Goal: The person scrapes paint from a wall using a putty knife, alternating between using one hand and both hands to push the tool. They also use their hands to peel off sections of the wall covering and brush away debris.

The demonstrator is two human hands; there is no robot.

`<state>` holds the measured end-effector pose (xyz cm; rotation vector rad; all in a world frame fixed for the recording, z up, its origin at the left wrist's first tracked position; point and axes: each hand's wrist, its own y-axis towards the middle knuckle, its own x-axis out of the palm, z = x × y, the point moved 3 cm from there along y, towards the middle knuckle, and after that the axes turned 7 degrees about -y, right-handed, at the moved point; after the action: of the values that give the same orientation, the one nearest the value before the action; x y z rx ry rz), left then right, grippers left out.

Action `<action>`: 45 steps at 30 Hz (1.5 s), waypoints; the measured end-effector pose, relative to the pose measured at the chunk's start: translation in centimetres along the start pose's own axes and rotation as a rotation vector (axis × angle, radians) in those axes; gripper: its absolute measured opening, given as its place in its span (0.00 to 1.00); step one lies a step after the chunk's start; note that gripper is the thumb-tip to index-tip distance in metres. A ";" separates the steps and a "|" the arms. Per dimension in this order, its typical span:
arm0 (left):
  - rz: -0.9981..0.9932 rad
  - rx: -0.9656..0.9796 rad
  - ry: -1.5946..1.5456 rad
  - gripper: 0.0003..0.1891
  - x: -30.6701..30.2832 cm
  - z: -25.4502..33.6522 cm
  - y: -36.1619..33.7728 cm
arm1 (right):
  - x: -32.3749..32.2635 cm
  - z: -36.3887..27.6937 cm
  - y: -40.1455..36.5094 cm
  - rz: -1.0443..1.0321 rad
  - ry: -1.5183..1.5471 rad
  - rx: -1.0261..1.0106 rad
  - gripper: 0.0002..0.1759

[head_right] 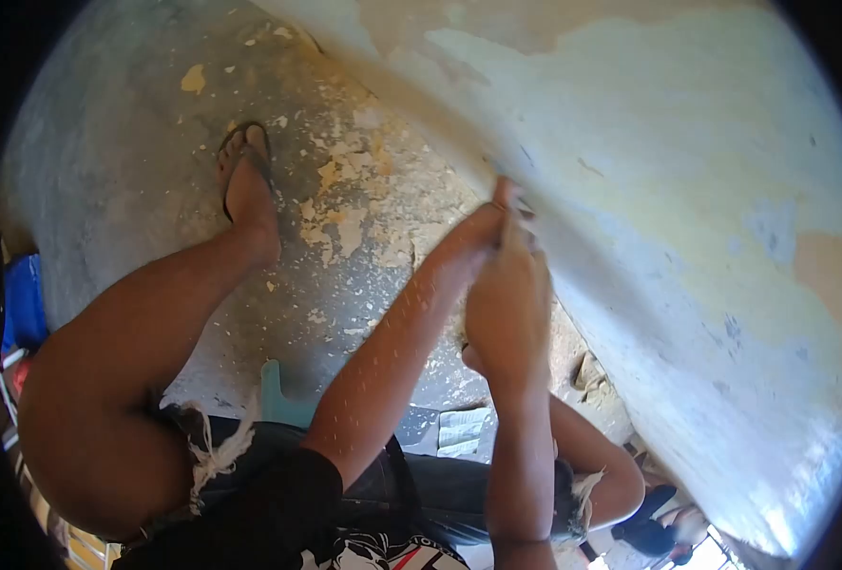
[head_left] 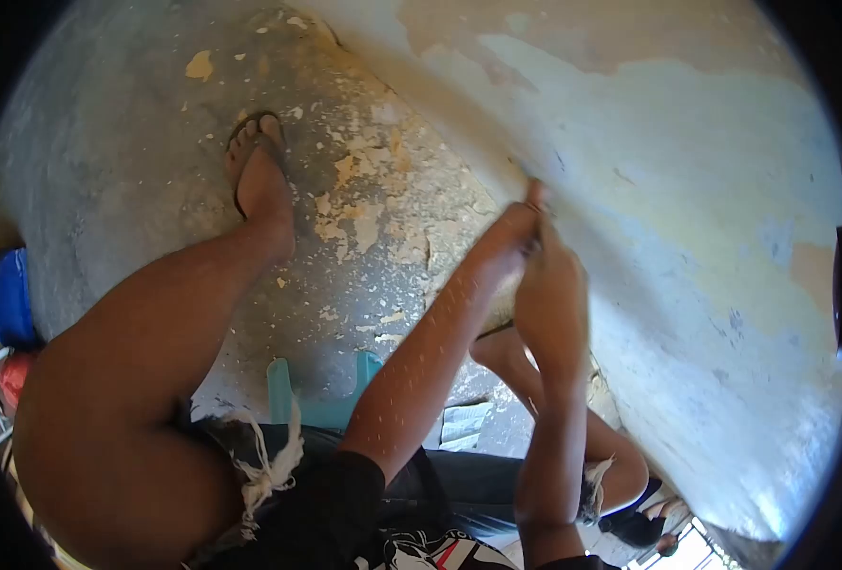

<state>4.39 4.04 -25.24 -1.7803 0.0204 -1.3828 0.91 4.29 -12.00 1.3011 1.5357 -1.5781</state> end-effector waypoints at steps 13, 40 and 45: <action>0.042 0.077 0.047 0.28 0.2 -1.0 -0.1 | -0.9 -0.4 -0.9 0.039 -0.004 0.043 0.21; 0.008 -0.045 0.106 0.39 -4.4 -3.4 5.0 | 4.1 3.6 0.8 0.064 -0.004 -0.024 0.23; -0.055 -0.059 0.112 0.34 -4.3 -5.1 7.4 | 3.1 4.1 0.3 0.094 0.004 0.053 0.21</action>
<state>2.09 -1.63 -33.12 -1.7615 0.0736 -1.5345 -0.92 1.02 -15.51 1.3858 1.4228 -1.5679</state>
